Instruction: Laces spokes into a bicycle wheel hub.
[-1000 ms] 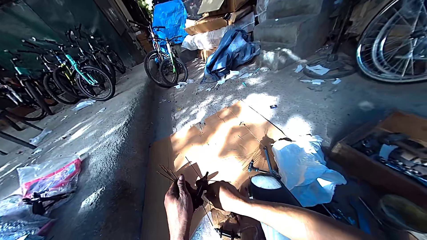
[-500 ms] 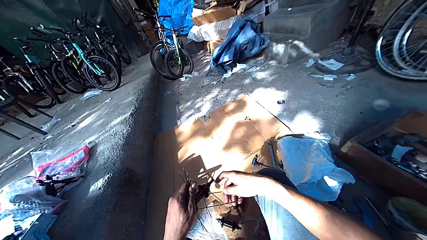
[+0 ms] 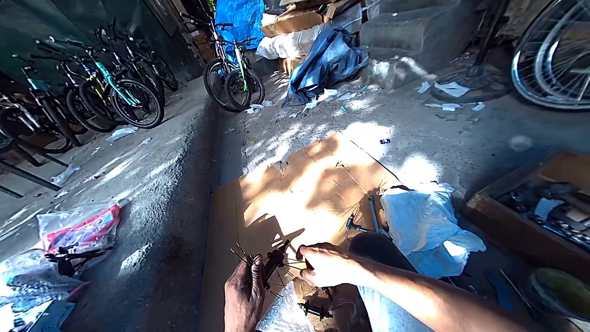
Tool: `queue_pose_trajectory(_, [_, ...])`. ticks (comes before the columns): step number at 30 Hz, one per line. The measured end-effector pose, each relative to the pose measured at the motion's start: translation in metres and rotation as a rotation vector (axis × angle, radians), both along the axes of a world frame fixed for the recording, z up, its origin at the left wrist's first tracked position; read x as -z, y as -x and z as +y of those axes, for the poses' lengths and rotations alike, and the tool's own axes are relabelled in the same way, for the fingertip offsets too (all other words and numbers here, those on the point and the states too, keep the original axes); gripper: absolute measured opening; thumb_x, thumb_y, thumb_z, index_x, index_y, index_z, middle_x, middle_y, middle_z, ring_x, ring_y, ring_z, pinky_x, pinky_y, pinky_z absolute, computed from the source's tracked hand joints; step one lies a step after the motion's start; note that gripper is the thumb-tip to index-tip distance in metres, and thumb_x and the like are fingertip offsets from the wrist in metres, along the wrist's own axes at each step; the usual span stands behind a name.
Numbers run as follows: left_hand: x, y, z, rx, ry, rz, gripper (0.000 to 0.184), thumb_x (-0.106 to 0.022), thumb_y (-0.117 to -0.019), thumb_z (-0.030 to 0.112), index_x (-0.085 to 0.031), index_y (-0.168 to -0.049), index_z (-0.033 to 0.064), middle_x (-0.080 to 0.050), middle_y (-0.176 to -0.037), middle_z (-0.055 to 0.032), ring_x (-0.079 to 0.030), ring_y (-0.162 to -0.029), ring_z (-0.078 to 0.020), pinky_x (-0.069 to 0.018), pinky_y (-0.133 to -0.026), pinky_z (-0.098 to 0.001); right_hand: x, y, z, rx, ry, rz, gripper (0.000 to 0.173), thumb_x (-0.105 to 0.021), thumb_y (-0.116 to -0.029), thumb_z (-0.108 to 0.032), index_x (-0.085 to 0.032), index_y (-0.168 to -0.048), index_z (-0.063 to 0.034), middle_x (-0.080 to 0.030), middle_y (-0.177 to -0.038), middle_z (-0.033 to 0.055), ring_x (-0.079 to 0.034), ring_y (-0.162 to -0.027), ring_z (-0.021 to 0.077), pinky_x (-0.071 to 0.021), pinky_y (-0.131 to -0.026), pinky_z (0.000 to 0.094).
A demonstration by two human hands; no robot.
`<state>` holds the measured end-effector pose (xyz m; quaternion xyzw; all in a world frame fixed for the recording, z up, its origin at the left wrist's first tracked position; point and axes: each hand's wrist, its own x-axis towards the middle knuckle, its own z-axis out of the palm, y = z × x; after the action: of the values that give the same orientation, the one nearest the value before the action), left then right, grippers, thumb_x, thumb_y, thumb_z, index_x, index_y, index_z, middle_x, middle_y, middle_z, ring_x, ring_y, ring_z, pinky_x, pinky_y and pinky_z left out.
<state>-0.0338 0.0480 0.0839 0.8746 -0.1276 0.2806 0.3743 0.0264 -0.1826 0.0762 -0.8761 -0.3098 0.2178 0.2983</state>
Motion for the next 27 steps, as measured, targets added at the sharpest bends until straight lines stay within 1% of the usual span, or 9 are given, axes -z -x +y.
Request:
queue_pose_trajectory(3, [-0.001,-0.002,-0.01,-0.027,0.052,0.043,0.044,-0.043,-0.1091,0.04,-0.067,-0.089,0.009,-0.061,-0.067,0.0063,-0.059,-0.057,-0.0028,-0.0524,-0.054,-0.0199,0.01,0.0,0.021,0.118,-0.031,0.032,0.045,-0.065,-0.093,-0.033,-0.057,-0.128,-0.0063,-0.068,-0.103,0.0179,-0.067,-0.099,0.0377,-0.0535,-0.082,0.0597])
queue_pose_trajectory(6, [-0.002,-0.005,-0.02,-0.062,0.108,0.069,0.04,-0.044,-0.109,0.036,-0.066,-0.088,0.0093,-0.061,-0.065,0.0066,-0.058,-0.054,-0.0034,-0.051,-0.05,-0.0201,0.021,-0.005,0.038,0.206,-0.07,0.082,0.036,-0.066,-0.0922,-0.038,-0.068,-0.111,-0.0081,-0.07,-0.102,0.0159,-0.068,-0.1,0.0356,-0.0532,-0.081,0.0603])
queue_pose_trajectory(10, [-0.002,-0.008,-0.021,-0.137,0.088,0.062,0.04,-0.044,-0.1085,0.034,-0.067,-0.088,0.0088,-0.059,-0.063,0.0066,-0.056,-0.052,-0.0027,-0.0493,-0.048,-0.02,0.016,-0.001,0.033,0.216,-0.03,0.044,0.032,-0.063,-0.0926,-0.038,-0.067,-0.098,-0.0063,-0.068,-0.096,0.017,-0.067,-0.097,0.0365,-0.051,-0.077,0.0595])
queue_pose_trajectory(16, [0.003,-0.006,-0.016,-0.145,0.076,0.102,0.04,-0.046,-0.1083,0.037,-0.067,-0.088,0.0092,-0.058,-0.062,0.0065,-0.056,-0.051,-0.0033,-0.0487,-0.048,-0.0204,0.035,-0.007,0.017,0.093,-0.155,0.039,0.03,-0.059,-0.0978,-0.035,-0.071,-0.099,-0.0079,-0.07,-0.092,0.0145,-0.068,-0.092,0.0335,-0.0522,-0.079,0.0587])
queue_pose_trajectory(19, [0.006,-0.005,-0.016,-0.155,0.019,0.094,0.04,-0.046,-0.1074,0.036,-0.068,-0.088,0.0083,-0.058,-0.064,0.0063,-0.055,-0.053,-0.002,-0.0482,-0.05,-0.0196,0.03,0.001,0.017,0.087,-0.074,-0.045,0.028,-0.054,-0.0997,-0.03,-0.069,-0.1,-0.0069,-0.069,-0.094,0.0167,-0.068,-0.095,0.0363,-0.0521,-0.078,0.0596])
queue_pose_trajectory(23, [0.01,-0.003,-0.01,-0.154,-0.068,0.116,0.04,-0.045,-0.1072,0.037,-0.07,-0.092,0.0093,-0.06,-0.069,0.0056,-0.058,-0.059,-0.0025,-0.0513,-0.056,-0.0207,0.026,0.01,0.011,0.049,-0.059,-0.068,0.026,-0.05,-0.1011,-0.019,-0.067,-0.115,-0.0055,-0.07,-0.101,0.0184,-0.068,-0.1,0.0375,-0.053,-0.085,0.0588])
queue_pose_trajectory(25, [0.009,-0.001,-0.005,-0.141,-0.033,0.194,0.037,-0.046,-0.1072,0.035,-0.07,-0.093,0.0119,-0.064,-0.072,0.0071,-0.06,-0.061,-0.0022,-0.0512,-0.057,-0.0207,0.02,0.011,0.002,-0.023,-0.11,-0.03,0.035,-0.049,-0.1018,-0.014,-0.057,-0.136,-0.0097,-0.07,-0.099,0.0167,-0.069,-0.092,0.0358,-0.0536,-0.083,0.0572])
queue_pose_trajectory(26, [0.011,-0.001,-0.004,-0.129,0.002,0.24,0.036,-0.045,-0.1077,0.034,-0.071,-0.094,0.0126,-0.066,-0.074,0.0075,-0.061,-0.063,-0.0024,-0.052,-0.058,-0.0208,0.015,0.011,-0.003,-0.081,-0.121,0.036,0.049,-0.048,-0.1019,-0.011,-0.046,-0.151,-0.0159,-0.071,-0.098,0.0146,-0.07,-0.084,0.0332,-0.0557,-0.079,0.0554])
queue_pose_trajectory(27, [0.013,-0.001,-0.003,-0.118,0.046,0.285,0.035,-0.045,-0.1082,0.033,-0.071,-0.096,0.0125,-0.068,-0.076,0.0071,-0.064,-0.066,-0.0031,-0.0541,-0.061,-0.0213,0.01,0.01,-0.007,-0.132,-0.144,0.134,0.053,-0.048,-0.1014,-0.007,-0.043,-0.153,-0.0178,-0.071,-0.098,0.0134,-0.07,-0.076,0.0296,-0.0577,-0.072,0.0518])
